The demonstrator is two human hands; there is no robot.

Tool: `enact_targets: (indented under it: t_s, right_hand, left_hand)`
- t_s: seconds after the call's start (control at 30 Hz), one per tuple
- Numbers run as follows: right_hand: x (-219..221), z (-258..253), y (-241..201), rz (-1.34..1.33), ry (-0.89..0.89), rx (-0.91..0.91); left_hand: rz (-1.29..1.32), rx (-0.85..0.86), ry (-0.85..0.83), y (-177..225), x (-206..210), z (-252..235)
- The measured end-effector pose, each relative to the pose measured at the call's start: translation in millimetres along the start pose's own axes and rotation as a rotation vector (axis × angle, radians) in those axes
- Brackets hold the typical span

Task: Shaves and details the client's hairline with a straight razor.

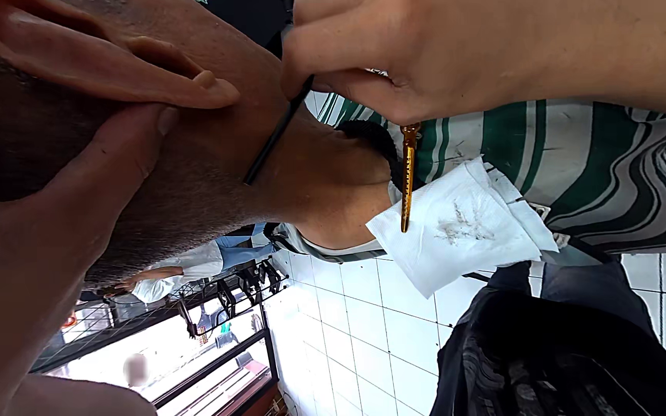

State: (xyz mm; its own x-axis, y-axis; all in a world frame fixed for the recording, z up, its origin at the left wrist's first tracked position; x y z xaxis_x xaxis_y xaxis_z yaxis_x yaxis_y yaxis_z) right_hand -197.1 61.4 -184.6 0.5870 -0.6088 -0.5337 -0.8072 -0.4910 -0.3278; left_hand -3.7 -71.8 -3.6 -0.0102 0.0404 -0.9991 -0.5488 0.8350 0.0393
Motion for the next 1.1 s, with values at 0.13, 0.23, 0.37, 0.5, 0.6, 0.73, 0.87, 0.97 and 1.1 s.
enact_targets:
  t_s: [0.13, 0.23, 0.37, 0.5, 0.6, 0.73, 0.87, 0.97, 1.1]
  right_hand:
    - [2, 0, 2, -0.008, 0.014, -0.022]
    - [5, 4, 2, -0.011, -0.036, -0.034]
    - [4, 1, 4, -0.046, 0.011, 0.024]
    - [9, 5, 4, -0.032, -0.044, -0.038]
    - [10, 4, 6, -0.05, -0.04, -0.035]
    - [11, 1, 8, -0.064, -0.01, -0.022]
    - [18, 8, 10, -0.096, -0.06, -0.073]
    - [17, 6, 9, -0.096, -0.044, -0.059]
    - [14, 4, 7, -0.075, 0.006, -0.034]
  left_hand:
    - [0.025, 0.024, -0.012, 7, 1, -3]
    - [-0.069, -0.046, -0.005, 7, -3, 9]
    - [-0.065, -0.058, 0.003, 14, -2, 8]
    - [-0.044, -0.008, -0.031, 0, -3, 8]
    - [-0.017, 0.04, -0.104, 10, -2, -5]
    - [0.03, 0.211, -0.229, 29, 3, -36]
    - [-0.02, 0.103, -0.273, 25, -5, -21]
    - [0.001, 0.123, -0.196, 13, -4, -11]
    - [0.127, 0.269, -0.347, 30, 6, -47]
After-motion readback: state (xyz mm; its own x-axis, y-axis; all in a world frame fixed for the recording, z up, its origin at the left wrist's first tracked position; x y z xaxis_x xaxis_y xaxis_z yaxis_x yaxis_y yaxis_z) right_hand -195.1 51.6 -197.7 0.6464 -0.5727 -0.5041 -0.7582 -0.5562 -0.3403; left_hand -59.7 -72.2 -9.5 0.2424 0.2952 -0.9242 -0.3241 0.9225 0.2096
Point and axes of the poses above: each hand's wrist, its own z-axis away from the middle knuckle, its own x-axis out of the palm, y = z × x, the point moved 4 cm from there along -z, towards the middle knuckle, and after that the axes turned 8 degrees about -y, right-handed, at the moved point
